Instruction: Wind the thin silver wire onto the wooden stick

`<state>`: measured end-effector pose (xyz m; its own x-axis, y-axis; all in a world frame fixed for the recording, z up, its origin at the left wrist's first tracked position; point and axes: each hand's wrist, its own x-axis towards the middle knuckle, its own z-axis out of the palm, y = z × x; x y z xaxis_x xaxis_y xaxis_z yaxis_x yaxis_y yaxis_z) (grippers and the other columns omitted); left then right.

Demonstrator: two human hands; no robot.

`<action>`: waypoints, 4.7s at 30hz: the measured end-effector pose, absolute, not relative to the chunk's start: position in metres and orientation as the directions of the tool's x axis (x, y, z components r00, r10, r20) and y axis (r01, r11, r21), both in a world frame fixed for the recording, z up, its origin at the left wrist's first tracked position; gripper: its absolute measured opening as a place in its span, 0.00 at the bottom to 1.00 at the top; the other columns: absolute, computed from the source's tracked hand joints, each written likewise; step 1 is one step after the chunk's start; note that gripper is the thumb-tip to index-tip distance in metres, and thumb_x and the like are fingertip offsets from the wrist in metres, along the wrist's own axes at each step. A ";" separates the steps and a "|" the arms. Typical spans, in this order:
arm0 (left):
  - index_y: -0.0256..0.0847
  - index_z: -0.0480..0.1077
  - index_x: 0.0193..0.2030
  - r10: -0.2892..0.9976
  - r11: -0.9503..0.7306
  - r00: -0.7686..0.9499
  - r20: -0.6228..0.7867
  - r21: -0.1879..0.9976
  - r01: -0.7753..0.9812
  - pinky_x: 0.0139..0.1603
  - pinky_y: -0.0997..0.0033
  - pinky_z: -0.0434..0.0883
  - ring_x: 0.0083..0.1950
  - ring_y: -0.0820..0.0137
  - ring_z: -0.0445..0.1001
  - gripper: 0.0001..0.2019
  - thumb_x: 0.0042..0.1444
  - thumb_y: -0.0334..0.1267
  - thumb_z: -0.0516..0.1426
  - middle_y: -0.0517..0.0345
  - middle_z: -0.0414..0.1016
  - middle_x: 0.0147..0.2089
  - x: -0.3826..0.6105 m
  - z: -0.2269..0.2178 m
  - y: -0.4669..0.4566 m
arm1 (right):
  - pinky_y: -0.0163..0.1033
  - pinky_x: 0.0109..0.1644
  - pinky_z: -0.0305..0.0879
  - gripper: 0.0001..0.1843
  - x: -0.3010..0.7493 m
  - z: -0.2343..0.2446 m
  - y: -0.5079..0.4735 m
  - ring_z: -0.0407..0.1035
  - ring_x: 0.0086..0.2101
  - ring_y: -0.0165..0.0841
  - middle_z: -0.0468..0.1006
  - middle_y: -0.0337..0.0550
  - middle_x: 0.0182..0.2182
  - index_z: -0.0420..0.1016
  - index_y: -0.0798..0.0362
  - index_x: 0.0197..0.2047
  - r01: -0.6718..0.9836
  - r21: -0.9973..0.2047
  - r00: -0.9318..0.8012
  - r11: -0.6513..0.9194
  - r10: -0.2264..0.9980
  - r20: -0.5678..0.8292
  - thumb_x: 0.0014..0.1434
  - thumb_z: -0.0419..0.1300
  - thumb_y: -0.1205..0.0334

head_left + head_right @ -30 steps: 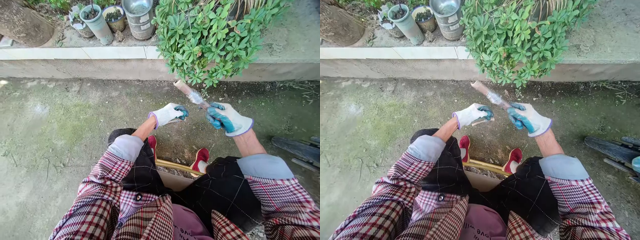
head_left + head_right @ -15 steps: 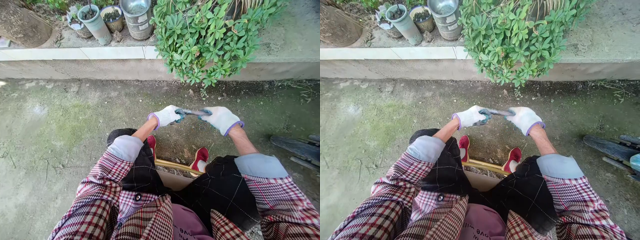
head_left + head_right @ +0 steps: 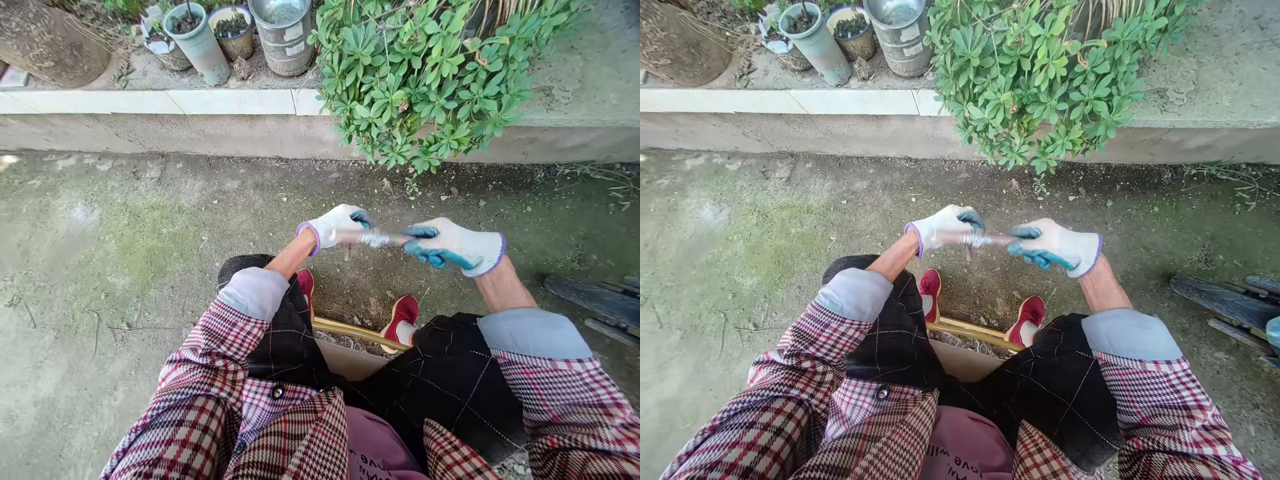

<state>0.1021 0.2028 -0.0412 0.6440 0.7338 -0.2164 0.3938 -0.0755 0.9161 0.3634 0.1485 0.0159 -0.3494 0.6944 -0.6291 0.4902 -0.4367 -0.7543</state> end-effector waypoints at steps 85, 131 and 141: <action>0.29 0.78 0.43 0.712 0.270 0.674 -0.197 0.963 -0.004 0.50 0.63 0.75 0.38 0.70 0.79 0.13 0.53 0.36 0.62 0.44 0.82 0.44 0.103 -0.018 0.202 | 0.32 0.14 0.47 0.20 0.353 0.018 0.149 0.53 0.15 0.23 0.67 0.32 0.19 0.71 0.50 0.38 -0.029 -0.906 -0.098 -0.423 0.903 -0.419 0.50 0.72 0.48; 0.33 0.80 0.44 0.694 -0.098 0.653 -0.305 0.857 0.505 0.38 0.72 0.70 0.33 0.73 0.72 0.15 0.54 0.33 0.56 0.55 0.81 0.36 0.107 -0.028 0.194 | 0.39 0.28 0.59 0.13 0.364 -0.007 0.166 0.70 0.28 0.37 0.80 0.47 0.31 0.82 0.51 0.41 0.973 -0.231 -0.085 -0.011 0.912 -0.401 0.56 0.65 0.53; 0.33 0.78 0.42 0.699 -0.018 0.647 -0.304 0.898 0.441 0.45 0.71 0.72 0.38 0.73 0.75 0.13 0.56 0.30 0.54 0.52 0.82 0.40 0.107 -0.031 0.195 | 0.32 0.14 0.54 0.23 0.369 0.018 0.150 0.58 0.16 0.24 0.70 0.36 0.20 0.76 0.52 0.36 0.169 -0.885 -0.151 -0.435 0.875 -0.459 0.45 0.75 0.45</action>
